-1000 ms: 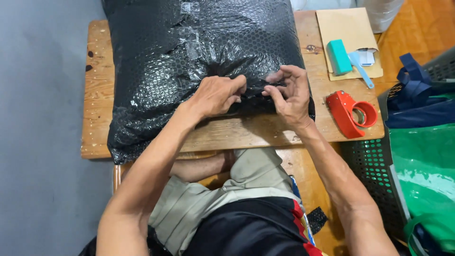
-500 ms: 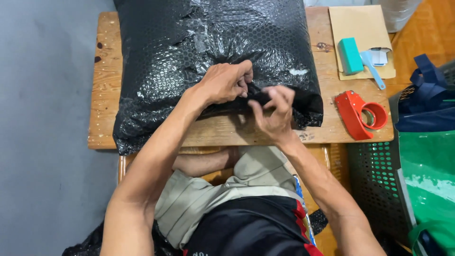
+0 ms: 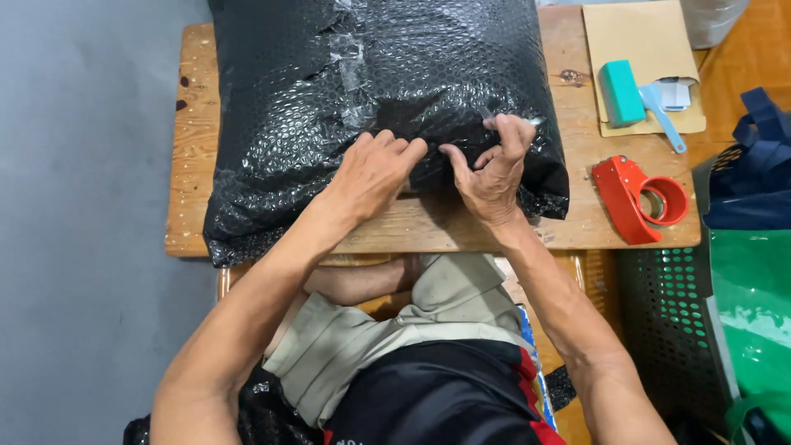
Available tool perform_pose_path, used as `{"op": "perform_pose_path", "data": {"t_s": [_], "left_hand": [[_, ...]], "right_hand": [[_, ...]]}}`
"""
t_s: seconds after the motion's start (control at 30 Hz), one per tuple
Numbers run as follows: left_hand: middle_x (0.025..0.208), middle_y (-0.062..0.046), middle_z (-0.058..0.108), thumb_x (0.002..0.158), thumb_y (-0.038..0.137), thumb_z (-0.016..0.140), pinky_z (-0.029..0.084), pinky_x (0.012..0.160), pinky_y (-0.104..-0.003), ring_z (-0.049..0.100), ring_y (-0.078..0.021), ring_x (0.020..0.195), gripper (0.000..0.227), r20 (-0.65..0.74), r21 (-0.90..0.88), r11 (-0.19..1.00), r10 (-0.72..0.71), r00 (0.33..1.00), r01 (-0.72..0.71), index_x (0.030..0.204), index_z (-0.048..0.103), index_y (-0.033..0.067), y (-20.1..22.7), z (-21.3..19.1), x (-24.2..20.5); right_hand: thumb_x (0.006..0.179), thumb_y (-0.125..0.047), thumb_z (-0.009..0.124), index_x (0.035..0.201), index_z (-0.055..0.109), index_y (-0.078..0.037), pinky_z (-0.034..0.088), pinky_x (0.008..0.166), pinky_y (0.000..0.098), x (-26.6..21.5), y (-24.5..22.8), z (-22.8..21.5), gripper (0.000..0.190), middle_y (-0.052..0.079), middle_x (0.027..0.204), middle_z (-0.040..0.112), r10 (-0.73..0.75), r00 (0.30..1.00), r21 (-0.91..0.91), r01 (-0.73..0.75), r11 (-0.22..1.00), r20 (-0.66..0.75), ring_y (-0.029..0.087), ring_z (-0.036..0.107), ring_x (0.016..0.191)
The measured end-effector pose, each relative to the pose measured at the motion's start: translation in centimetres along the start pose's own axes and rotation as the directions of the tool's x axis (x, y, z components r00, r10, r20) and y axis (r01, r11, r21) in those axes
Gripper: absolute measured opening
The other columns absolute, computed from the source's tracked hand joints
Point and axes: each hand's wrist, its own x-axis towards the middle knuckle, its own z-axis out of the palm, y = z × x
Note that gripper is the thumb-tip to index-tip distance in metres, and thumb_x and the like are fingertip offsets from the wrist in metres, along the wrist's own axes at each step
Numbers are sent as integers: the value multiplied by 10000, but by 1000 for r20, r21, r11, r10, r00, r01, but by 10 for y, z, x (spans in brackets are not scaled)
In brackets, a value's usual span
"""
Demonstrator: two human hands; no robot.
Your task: Wrapping a large object in black bubble wrap and securing it using a clipper and tape dispenser on a wooden bench.
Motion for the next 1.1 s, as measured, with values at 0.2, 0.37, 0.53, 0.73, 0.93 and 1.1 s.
{"op": "perform_pose_path", "data": {"t_s": [0.2,0.37,0.53,0.73,0.93,1.1], "left_hand": [[814,-58,741,867,273,765,564,765,-505,708,-364,912,141,278,-340,918,-108,954,203,944,693,179,-25,-10,14],[801,-35,764,852,300,746,554,828,-499,737,-362,921,47,422,-419,825,-194,886,380,872,760,259,-30,-9,29],[796,-63,760,848,224,746,538,851,-517,734,-376,935,61,451,-495,761,-188,872,420,892,786,231,-31,-22,30],[803,-76,763,850,236,747,540,869,-518,730,-382,953,94,464,-485,774,-166,870,406,927,795,210,-30,-29,30],[812,-49,763,860,220,736,519,921,-490,731,-347,969,110,486,-527,720,-181,855,452,946,805,216,-32,-31,30],[825,-49,763,861,226,761,509,926,-495,729,-345,969,119,486,-530,717,-181,855,453,969,810,224,-35,-29,31]], "right_hand": [[873,-134,944,1439,304,-31,533,504,246,-5,5,-3,860,191,1273,407,79,997,98,-78,992,-7,314,664,1102],[967,18,801,1465,249,-128,517,542,193,-5,2,-17,758,136,1201,494,241,970,343,-214,915,-37,226,651,1065],[980,110,734,1503,201,-141,473,553,177,-10,-19,-33,788,171,1061,574,209,978,469,-187,863,3,145,583,793],[890,131,730,1470,254,-62,401,437,192,-25,-38,-25,774,146,841,694,153,913,538,-351,766,378,98,569,502],[905,86,735,1428,313,-14,420,446,203,-35,-24,-22,679,158,872,688,178,871,478,-410,777,458,99,563,479],[924,94,729,1419,316,0,419,453,214,-19,-22,-21,652,162,884,686,175,871,448,-397,801,459,105,564,486]]}}
